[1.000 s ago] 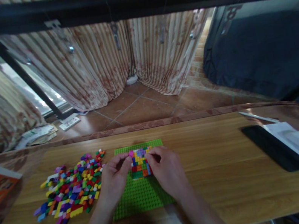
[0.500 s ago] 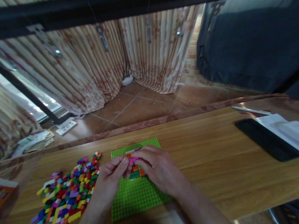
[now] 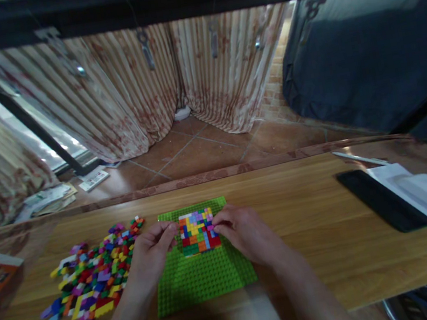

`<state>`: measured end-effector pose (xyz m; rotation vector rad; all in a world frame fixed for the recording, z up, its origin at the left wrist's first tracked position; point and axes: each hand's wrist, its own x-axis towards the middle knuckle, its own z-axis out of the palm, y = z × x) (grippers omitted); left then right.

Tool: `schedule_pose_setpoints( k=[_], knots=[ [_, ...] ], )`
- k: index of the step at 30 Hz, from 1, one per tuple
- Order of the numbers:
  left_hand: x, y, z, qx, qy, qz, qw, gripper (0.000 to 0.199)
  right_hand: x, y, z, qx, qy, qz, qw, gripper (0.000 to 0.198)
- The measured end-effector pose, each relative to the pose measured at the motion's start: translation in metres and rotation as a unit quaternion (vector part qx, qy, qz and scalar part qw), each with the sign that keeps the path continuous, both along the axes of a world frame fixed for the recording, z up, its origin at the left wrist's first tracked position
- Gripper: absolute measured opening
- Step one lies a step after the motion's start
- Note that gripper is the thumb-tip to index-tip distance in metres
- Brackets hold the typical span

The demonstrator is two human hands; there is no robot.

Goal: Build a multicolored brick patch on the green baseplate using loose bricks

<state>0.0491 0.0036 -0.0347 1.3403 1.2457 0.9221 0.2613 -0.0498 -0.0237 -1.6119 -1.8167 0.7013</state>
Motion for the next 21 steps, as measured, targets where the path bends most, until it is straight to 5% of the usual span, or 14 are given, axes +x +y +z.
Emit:
schedule_pose_setpoints(
  k=[21],
  knots=[
    [0.004,-0.002,-0.008,0.010,0.025,-0.001,1.000,0.020,-0.014,0.017,-0.017,-0.062,0.186,-0.106,0.975,0.008]
  ],
)
